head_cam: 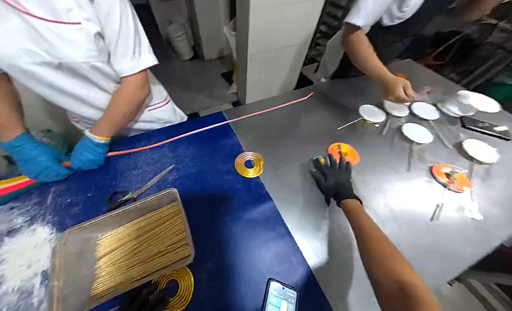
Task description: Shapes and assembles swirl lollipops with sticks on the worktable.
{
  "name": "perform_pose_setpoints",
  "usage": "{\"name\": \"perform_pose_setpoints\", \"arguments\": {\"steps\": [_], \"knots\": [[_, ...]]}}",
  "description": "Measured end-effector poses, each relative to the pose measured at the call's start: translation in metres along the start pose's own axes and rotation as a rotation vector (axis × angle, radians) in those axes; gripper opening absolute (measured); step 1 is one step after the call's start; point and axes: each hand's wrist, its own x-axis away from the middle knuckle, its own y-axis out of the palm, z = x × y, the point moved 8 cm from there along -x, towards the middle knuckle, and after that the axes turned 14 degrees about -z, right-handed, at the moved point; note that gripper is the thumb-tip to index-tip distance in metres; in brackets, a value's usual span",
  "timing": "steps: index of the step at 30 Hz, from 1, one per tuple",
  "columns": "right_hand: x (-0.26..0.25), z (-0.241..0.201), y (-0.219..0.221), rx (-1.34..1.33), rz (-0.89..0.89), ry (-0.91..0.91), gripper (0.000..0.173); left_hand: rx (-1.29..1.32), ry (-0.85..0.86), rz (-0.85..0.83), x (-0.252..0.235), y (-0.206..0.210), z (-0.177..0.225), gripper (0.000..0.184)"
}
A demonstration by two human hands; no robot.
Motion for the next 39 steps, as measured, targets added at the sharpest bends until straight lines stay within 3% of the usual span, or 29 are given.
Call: {"name": "perform_pose_setpoints", "arguments": {"steps": [3,5,6,8,10,12,16,19,21,23,25,28,31,33,35,37,39], "knots": [[-0.031,-0.101,-0.012,-0.005,0.048,-0.303,0.066,-0.029,0.019,0.049,-0.007,-0.006,0.005,0.060],[-0.042,-0.184,0.023,-0.005,-0.057,-0.549,0.065,-0.113,0.033,0.102,0.001,0.007,0.004,0.060],[-0.044,-0.210,0.042,-0.021,-0.091,-0.588,0.063,-0.107,0.019,0.114,0.005,0.010,0.002,0.061],[-0.036,-0.236,0.061,-0.124,-0.084,-0.481,0.062,-0.078,-0.134,0.185,0.022,0.012,-0.003,0.065],[0.007,-0.252,0.070,-0.166,-0.043,-0.335,0.062,-0.017,-0.359,0.295,0.051,0.024,-0.007,0.070],[0.083,-0.275,0.087,-0.143,-0.002,-0.257,0.062,0.012,-0.514,0.357,0.080,0.044,-0.008,0.068],[0.235,-0.352,0.109,-0.241,-0.099,-0.185,0.056,0.035,-0.600,0.460,0.123,0.068,0.003,0.060],[0.283,-0.395,0.073,-0.358,-0.148,-0.191,0.034,0.079,-0.566,0.551,0.143,0.079,0.013,0.057],[0.279,-0.431,0.006,-0.317,-0.023,-0.240,0.018,0.099,-0.537,0.597,0.154,0.079,0.010,0.060],[0.249,-0.484,-0.029,-0.308,-0.025,-0.367,0.016,0.119,-0.490,0.657,0.165,0.081,0.004,0.061],[0.194,-0.542,0.000,-0.194,-0.250,-0.516,0.021,0.147,-0.462,0.658,0.175,0.090,0.000,0.058],[0.135,-0.604,0.083,0.132,-0.761,-0.569,0.034,0.118,-0.461,0.636,0.182,0.092,-0.004,0.052],[0.121,-0.622,0.095,0.247,-0.856,-0.563,0.027,0.154,-0.486,0.563,0.183,0.090,-0.007,0.051],[0.120,-0.622,0.084,0.217,-0.786,-0.586,0.022,0.178,-0.488,0.532,0.183,0.090,-0.008,0.052],[0.124,-0.627,0.051,0.159,-0.563,-0.674,0.022,0.216,-0.498,0.499,0.183,0.089,-0.010,0.055],[0.153,-0.638,-0.013,0.073,-0.178,-0.812,0.024,0.264,-0.507,0.465,0.183,0.085,-0.014,0.053],[0.219,-0.636,-0.072,-0.075,0.256,-0.875,0.024,0.286,-0.479,0.443,0.180,0.082,-0.018,0.047]]}}
